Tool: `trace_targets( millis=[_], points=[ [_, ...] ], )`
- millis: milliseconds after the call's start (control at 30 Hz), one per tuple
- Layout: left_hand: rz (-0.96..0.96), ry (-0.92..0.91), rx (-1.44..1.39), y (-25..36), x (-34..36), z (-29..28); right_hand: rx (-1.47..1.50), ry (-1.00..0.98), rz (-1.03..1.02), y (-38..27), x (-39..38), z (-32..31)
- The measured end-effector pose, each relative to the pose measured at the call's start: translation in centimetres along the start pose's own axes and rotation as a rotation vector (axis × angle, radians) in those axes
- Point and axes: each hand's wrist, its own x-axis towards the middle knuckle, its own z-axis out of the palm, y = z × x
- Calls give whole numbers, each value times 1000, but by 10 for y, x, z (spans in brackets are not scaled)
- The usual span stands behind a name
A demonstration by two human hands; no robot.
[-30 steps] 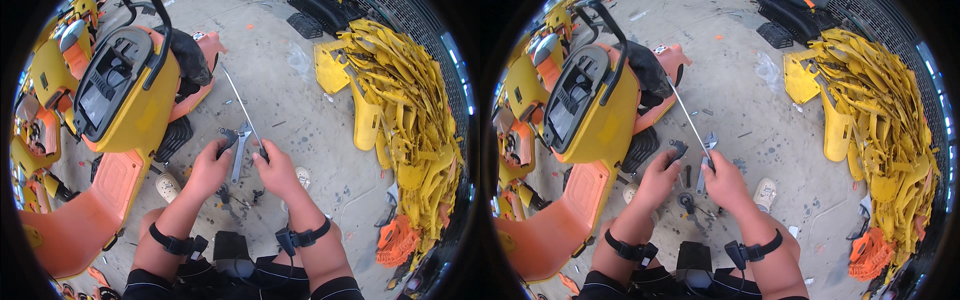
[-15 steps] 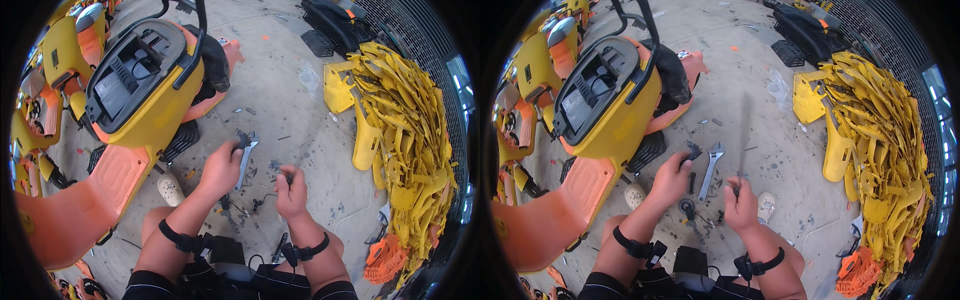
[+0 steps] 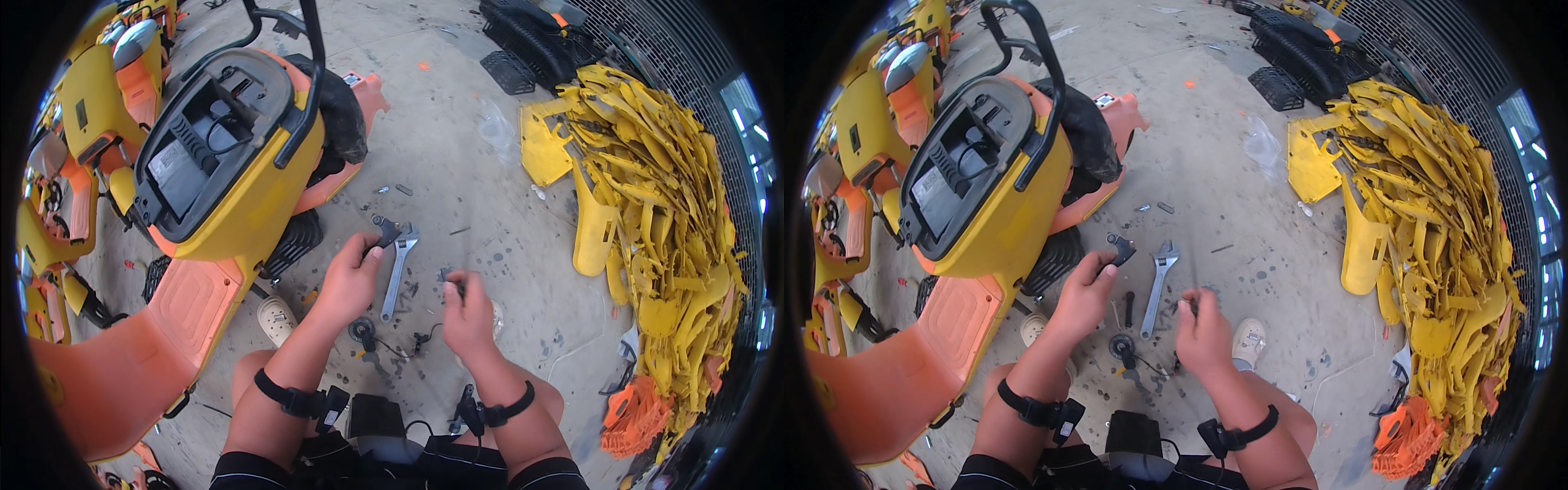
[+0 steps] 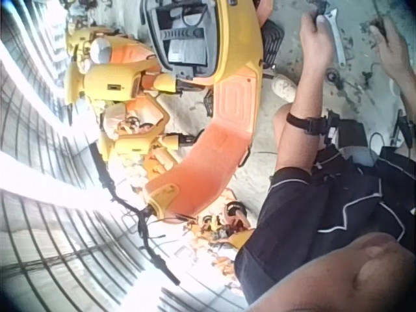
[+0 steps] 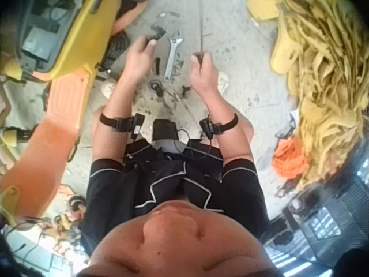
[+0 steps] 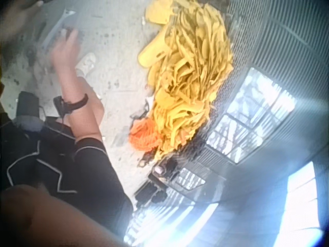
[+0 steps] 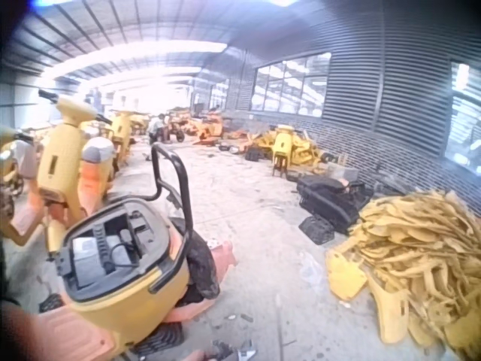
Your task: The person sits on the floor and uses a screwdriver to work on a small mechanical part, likely a brake assembly, from a yellow and orange scooter. They manipulate the part with both hands, using the screwdriver to adjust or remove components.
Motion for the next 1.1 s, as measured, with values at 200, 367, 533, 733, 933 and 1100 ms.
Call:
trace_targets(
  millis=[200,367,533,733,933,1100],
  points=[
    [-83,-63,-202,3,-4,3,-431,-248,43,26,11,13],
    [-112,-94,-421,3,-4,-4,-63,-145,148,-15,19,-3],
    [7,-220,-425,0,-7,2,125,-177,210,1,22,-10],
    [30,-225,-493,2,-12,3,250,-164,121,-2,18,-7],
    [84,-154,-534,2,-12,6,261,-199,119,-10,19,-3],
    [186,100,-208,-1,-8,4,395,-186,209,-28,18,-5]
  ],
)
